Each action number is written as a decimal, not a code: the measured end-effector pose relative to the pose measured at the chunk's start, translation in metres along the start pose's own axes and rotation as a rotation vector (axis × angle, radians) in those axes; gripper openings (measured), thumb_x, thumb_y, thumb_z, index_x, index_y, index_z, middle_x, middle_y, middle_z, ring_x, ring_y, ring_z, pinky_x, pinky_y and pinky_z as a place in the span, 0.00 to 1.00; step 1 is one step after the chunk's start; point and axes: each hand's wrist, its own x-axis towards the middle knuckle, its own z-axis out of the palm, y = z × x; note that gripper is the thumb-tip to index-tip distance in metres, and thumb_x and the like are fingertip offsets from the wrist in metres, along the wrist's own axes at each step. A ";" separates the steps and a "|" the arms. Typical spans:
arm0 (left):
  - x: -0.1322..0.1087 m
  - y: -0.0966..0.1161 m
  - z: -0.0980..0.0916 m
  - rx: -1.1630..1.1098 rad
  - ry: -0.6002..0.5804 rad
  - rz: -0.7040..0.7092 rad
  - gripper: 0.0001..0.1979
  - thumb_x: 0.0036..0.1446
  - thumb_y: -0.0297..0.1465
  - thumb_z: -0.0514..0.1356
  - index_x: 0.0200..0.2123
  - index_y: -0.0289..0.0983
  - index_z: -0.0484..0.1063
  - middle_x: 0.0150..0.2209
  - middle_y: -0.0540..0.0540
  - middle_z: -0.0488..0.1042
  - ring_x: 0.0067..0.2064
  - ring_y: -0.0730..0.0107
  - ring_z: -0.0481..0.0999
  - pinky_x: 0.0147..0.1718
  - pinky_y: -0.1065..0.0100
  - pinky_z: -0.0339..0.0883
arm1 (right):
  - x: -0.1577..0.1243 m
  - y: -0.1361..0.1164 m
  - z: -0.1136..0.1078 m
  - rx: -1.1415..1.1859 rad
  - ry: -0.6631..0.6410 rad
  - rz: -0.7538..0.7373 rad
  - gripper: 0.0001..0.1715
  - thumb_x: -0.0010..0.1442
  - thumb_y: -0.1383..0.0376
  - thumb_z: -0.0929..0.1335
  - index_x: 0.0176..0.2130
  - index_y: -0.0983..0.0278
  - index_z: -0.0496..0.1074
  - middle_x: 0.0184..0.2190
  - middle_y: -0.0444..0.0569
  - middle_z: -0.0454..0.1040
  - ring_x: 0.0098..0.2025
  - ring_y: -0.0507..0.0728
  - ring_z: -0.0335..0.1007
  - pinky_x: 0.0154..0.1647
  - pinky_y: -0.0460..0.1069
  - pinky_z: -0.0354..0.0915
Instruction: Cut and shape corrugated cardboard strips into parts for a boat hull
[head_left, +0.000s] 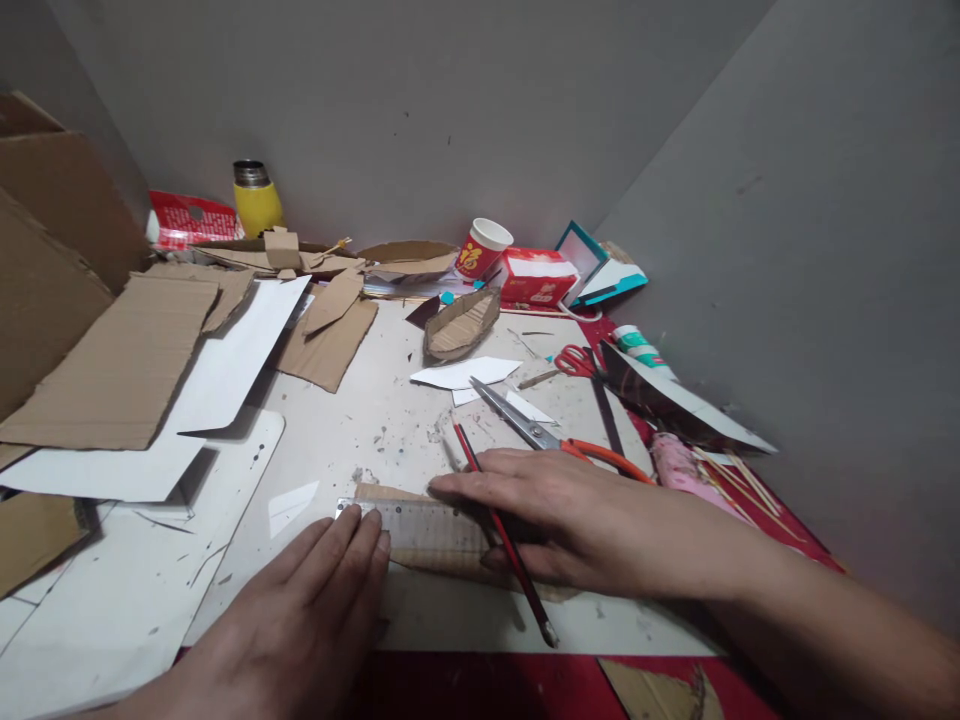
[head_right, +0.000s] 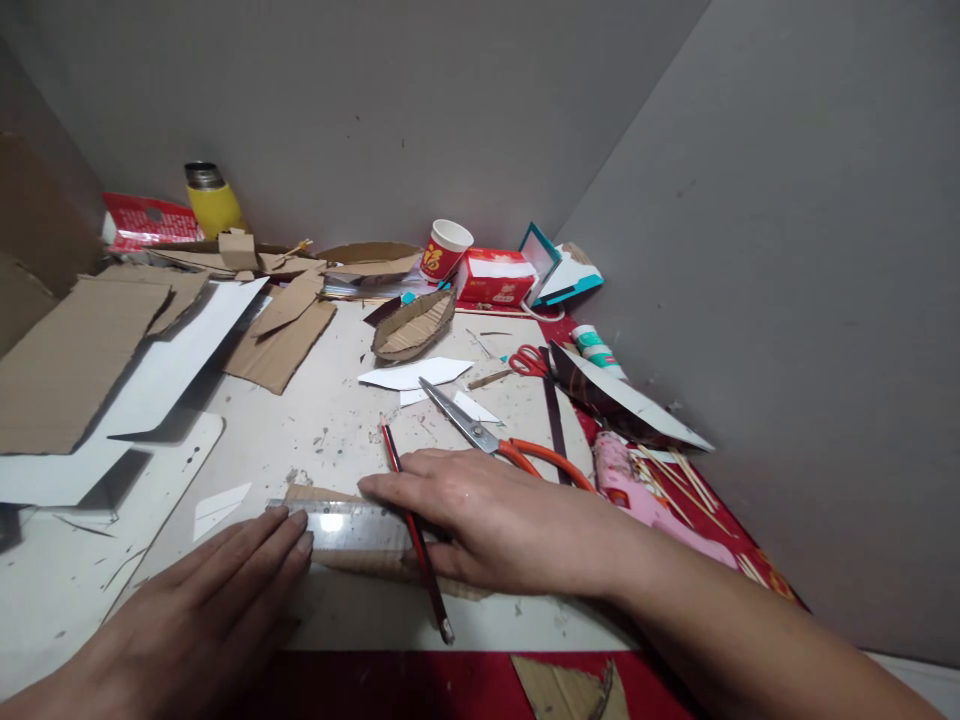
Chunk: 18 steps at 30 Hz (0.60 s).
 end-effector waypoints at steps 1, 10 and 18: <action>0.001 0.000 0.000 -0.003 0.003 -0.003 0.18 0.61 0.30 0.54 0.53 0.31 0.69 0.54 0.40 0.74 0.58 0.55 0.66 0.56 0.59 0.56 | 0.000 -0.001 0.000 -0.012 0.011 0.009 0.35 0.52 0.76 0.68 0.58 0.57 0.67 0.44 0.50 0.76 0.45 0.61 0.73 0.45 0.54 0.71; 0.007 0.001 0.000 0.039 0.000 0.012 0.15 0.62 0.32 0.54 0.49 0.33 0.71 0.49 0.42 0.76 0.54 0.59 0.68 0.54 0.61 0.56 | 0.005 -0.010 -0.009 -0.106 -0.059 0.059 0.28 0.57 0.72 0.68 0.57 0.61 0.69 0.43 0.50 0.76 0.44 0.58 0.73 0.44 0.51 0.70; 0.011 0.001 -0.007 0.070 -0.007 0.000 0.16 0.65 0.31 0.49 0.48 0.33 0.74 0.49 0.44 0.78 0.53 0.61 0.71 0.53 0.64 0.61 | 0.002 -0.008 -0.007 -0.127 -0.028 0.023 0.27 0.58 0.71 0.67 0.57 0.62 0.69 0.44 0.53 0.75 0.43 0.59 0.73 0.42 0.51 0.70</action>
